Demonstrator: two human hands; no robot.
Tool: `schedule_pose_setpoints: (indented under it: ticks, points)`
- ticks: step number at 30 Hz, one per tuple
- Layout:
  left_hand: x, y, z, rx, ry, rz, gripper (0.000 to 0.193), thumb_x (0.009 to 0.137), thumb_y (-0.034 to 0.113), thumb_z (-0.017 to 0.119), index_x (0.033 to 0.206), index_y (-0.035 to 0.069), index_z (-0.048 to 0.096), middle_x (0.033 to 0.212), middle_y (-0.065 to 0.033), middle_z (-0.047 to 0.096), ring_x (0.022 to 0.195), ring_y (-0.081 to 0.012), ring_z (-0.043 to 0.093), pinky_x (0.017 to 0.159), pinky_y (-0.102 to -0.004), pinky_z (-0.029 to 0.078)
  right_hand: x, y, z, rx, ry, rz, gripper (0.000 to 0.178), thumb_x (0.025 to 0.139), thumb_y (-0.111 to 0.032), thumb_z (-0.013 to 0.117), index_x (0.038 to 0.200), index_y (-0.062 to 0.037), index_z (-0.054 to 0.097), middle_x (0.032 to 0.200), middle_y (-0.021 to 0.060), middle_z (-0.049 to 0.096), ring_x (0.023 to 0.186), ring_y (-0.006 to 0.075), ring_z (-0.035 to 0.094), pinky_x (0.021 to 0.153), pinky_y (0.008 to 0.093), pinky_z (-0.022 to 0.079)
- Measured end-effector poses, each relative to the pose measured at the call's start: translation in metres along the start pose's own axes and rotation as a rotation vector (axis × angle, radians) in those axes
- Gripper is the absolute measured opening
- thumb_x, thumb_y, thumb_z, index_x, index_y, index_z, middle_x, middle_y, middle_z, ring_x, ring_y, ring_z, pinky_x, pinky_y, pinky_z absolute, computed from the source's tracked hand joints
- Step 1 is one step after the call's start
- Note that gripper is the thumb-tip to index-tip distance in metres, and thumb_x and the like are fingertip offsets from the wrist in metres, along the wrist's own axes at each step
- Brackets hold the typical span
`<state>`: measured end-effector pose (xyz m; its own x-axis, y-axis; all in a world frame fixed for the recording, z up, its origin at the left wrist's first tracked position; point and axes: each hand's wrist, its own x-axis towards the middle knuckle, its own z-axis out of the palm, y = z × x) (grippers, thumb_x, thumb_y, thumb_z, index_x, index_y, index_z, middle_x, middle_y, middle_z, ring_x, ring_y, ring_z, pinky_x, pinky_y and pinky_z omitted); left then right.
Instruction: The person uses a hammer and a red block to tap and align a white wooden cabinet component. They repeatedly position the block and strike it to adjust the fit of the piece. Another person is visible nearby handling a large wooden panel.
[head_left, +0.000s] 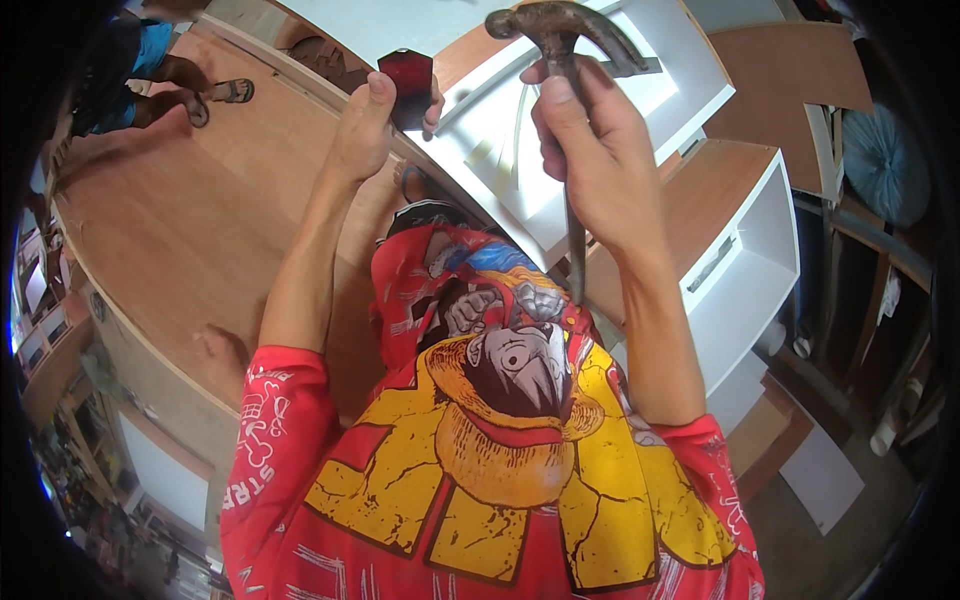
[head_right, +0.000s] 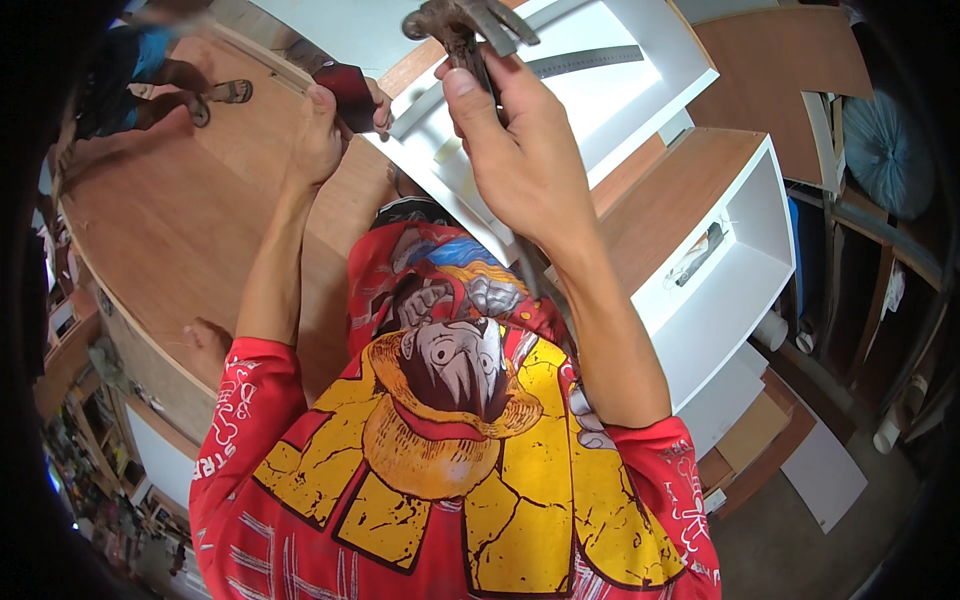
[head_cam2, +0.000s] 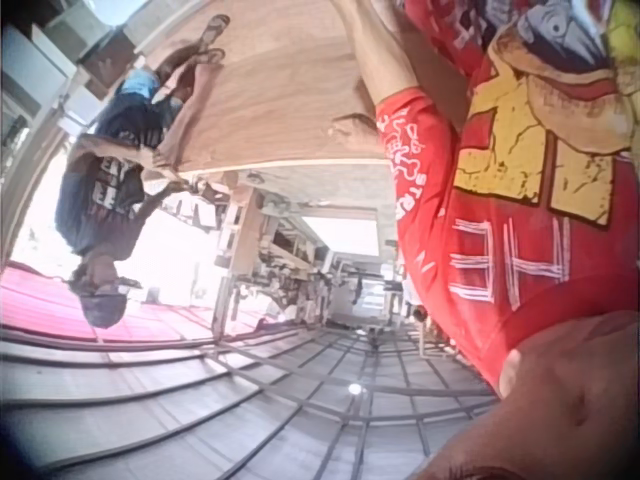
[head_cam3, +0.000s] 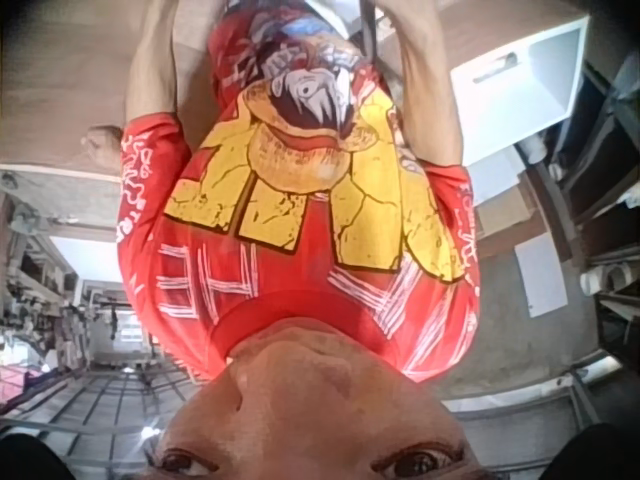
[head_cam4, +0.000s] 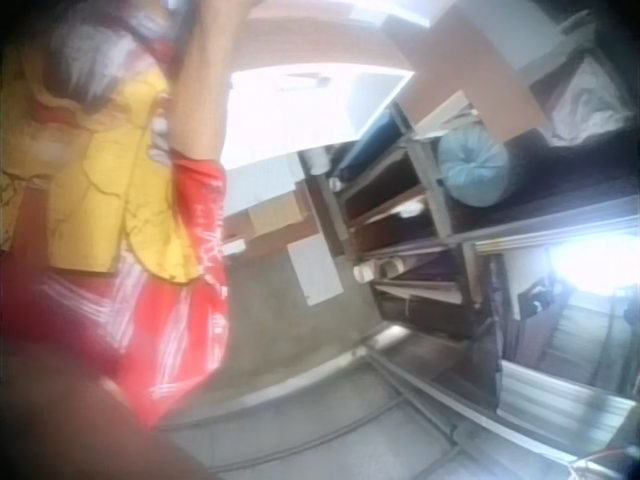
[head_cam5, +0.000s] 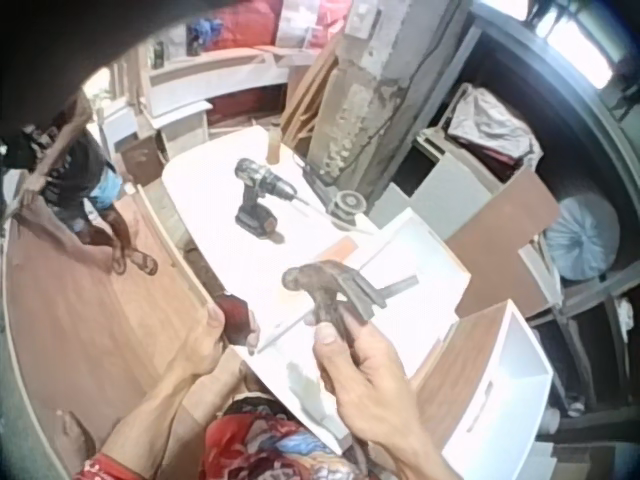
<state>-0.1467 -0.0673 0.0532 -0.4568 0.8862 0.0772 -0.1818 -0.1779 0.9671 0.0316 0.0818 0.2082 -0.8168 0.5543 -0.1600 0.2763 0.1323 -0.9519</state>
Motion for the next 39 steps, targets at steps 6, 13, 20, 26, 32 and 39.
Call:
schedule_pose_setpoints:
  ticks: [6, 13, 20, 26, 32, 39]
  points:
    - [-0.004, -0.007, -0.003, -0.025, 0.007, 0.007, 0.086, 0.105, 0.077, 0.029, 0.107, -0.002, 0.064, 0.087, -0.0063, 0.065, 0.080, -0.0163, 0.062, 0.073, -0.0321, 0.052, 0.010, -0.028, -0.014, -0.410, -0.003, -0.476, 0.035, 0.108, -0.032, 0.062, 0.126, -0.0039, 0.073, 0.078, 0.0029, 0.064, 0.071, 0.0138, 0.059, 0.065, 0.0298, 0.046]
    - [-0.011, -0.004, 0.001, 0.083, 0.101, 0.003, 0.091, 0.103, 0.080, 0.030, 0.106, -0.002, 0.068, 0.088, -0.0053, 0.067, 0.084, -0.0156, 0.062, 0.079, -0.0325, 0.051, 0.020, -0.054, -0.002, -0.477, 0.003, -0.731, 0.019, 0.095, -0.009, 0.076, 0.111, 0.0009, 0.077, 0.079, 0.0109, 0.066, 0.065, 0.0210, 0.062, 0.061, 0.0330, 0.047]
    - [-0.012, 0.000, 0.005, 0.093, 0.106, 0.001, 0.093, 0.102, 0.081, 0.031, 0.105, -0.004, 0.069, 0.087, -0.0056, 0.068, 0.084, -0.0154, 0.062, 0.079, -0.0324, 0.051, 0.019, -0.060, 0.007, -0.560, -0.033, -0.685, 0.014, 0.093, -0.005, 0.078, 0.104, 0.0030, 0.076, 0.078, 0.0106, 0.065, 0.061, 0.0205, 0.060, 0.057, 0.0319, 0.045]
    - [-0.015, 0.006, 0.005, 0.143, 0.088, 0.027, 0.095, 0.102, 0.081, 0.031, 0.103, -0.005, 0.071, 0.086, -0.0072, 0.069, 0.083, -0.0163, 0.063, 0.079, -0.0325, 0.052, 0.017, -0.065, 0.010, -0.465, 0.068, -0.704, 0.015, 0.092, -0.003, 0.077, 0.106, 0.0036, 0.075, 0.081, 0.0135, 0.066, 0.065, 0.0262, 0.063, 0.059, 0.0347, 0.049]
    - [-0.019, 0.005, 0.001, 0.195, 0.082, 0.065, 0.090, 0.105, 0.076, 0.032, 0.104, -0.005, 0.072, 0.085, -0.0074, 0.069, 0.083, -0.0168, 0.063, 0.081, -0.0331, 0.052, 0.017, -0.056, 0.008, -0.529, -0.039, -0.644, 0.013, 0.093, -0.001, 0.075, 0.105, 0.0026, 0.075, 0.079, 0.0131, 0.063, 0.063, 0.0268, 0.059, 0.058, 0.0356, 0.047]
    - [-0.018, 0.004, 0.006, 0.106, 0.104, 0.082, 0.087, 0.107, 0.073, 0.035, 0.109, -0.006, 0.072, 0.088, -0.0076, 0.070, 0.085, -0.0175, 0.064, 0.082, -0.0340, 0.052, 0.012, -0.060, 0.013, -0.597, -0.103, -0.570, 0.023, 0.091, 0.003, 0.075, 0.114, 0.0034, 0.075, 0.079, 0.0126, 0.062, 0.062, 0.0248, 0.058, 0.057, 0.0349, 0.046]
